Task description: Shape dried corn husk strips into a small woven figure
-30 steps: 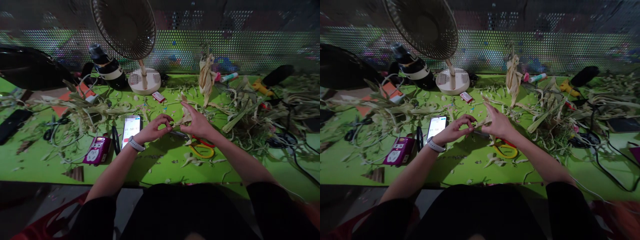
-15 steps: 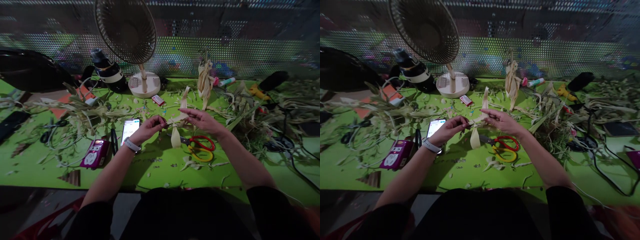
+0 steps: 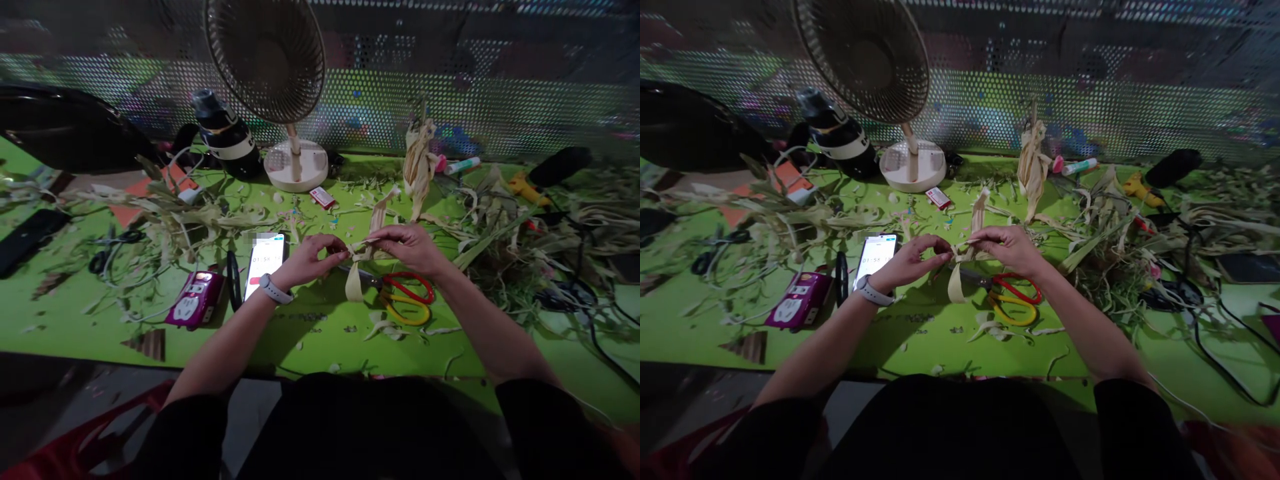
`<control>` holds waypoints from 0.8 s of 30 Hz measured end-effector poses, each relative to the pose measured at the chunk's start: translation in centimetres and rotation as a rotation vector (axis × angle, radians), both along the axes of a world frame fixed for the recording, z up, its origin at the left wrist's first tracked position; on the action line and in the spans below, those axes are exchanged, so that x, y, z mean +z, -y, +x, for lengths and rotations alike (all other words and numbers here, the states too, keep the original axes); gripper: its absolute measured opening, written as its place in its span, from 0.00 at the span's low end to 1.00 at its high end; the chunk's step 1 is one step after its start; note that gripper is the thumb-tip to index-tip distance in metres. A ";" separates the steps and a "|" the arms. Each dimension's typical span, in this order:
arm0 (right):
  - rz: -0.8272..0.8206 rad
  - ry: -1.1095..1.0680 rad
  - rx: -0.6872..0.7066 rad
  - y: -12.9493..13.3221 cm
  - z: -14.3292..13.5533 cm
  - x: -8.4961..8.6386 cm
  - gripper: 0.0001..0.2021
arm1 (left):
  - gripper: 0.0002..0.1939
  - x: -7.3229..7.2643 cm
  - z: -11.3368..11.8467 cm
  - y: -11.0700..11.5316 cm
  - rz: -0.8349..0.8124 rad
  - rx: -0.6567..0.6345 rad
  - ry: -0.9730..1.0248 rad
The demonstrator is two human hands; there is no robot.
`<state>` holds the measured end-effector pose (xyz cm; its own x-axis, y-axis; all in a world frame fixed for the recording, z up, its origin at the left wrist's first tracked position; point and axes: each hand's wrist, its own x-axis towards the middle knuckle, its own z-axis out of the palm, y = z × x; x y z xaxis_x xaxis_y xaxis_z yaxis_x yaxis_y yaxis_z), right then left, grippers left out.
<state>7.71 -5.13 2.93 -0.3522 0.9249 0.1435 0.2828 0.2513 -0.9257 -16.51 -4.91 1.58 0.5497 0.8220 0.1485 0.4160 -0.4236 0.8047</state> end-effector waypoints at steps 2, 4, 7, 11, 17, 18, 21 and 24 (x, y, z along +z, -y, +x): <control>0.008 -0.018 0.000 0.0 0.0 0.0 0.08 | 0.12 -0.1 0.0 0.0 -0.040 -0.031 0.058; 0.012 -0.021 -0.010 0.0 -0.1 0.1 0.08 | 0.12 -0.3 0.0 0.0 -0.089 -0.041 0.112; 0.016 0.000 -0.016 0.0 -0.2 0.1 0.08 | 0.12 -0.6 0.5 0.3 -0.191 0.020 0.181; 0.003 0.025 -0.023 0.0 -0.1 0.0 0.09 | 0.14 -0.8 1.1 0.7 -0.350 0.041 0.273; -0.008 0.102 -0.020 0.2 -0.2 0.3 0.12 | 0.14 -1.0 0.6 0.6 -0.709 -0.078 0.465; 0.009 0.124 -0.018 0.3 -0.2 0.5 0.12 | 0.14 -1.0 0.5 0.6 -0.745 -0.079 0.472; 0.040 0.178 0.026 0.6 -0.3 1.0 0.12 | 0.14 -0.9 0.4 0.6 -0.803 -0.070 0.470; 0.031 0.237 0.107 1.0 -0.4 1.3 0.09 | 0.16 -1.0 0.5 0.7 -0.813 -0.077 0.457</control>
<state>7.30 -6.10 4.21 -0.4753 0.8768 0.0734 0.4610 0.3192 -0.8280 -16.00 -5.65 0.62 0.6373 0.7320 -0.2408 -0.0199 0.3279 0.9445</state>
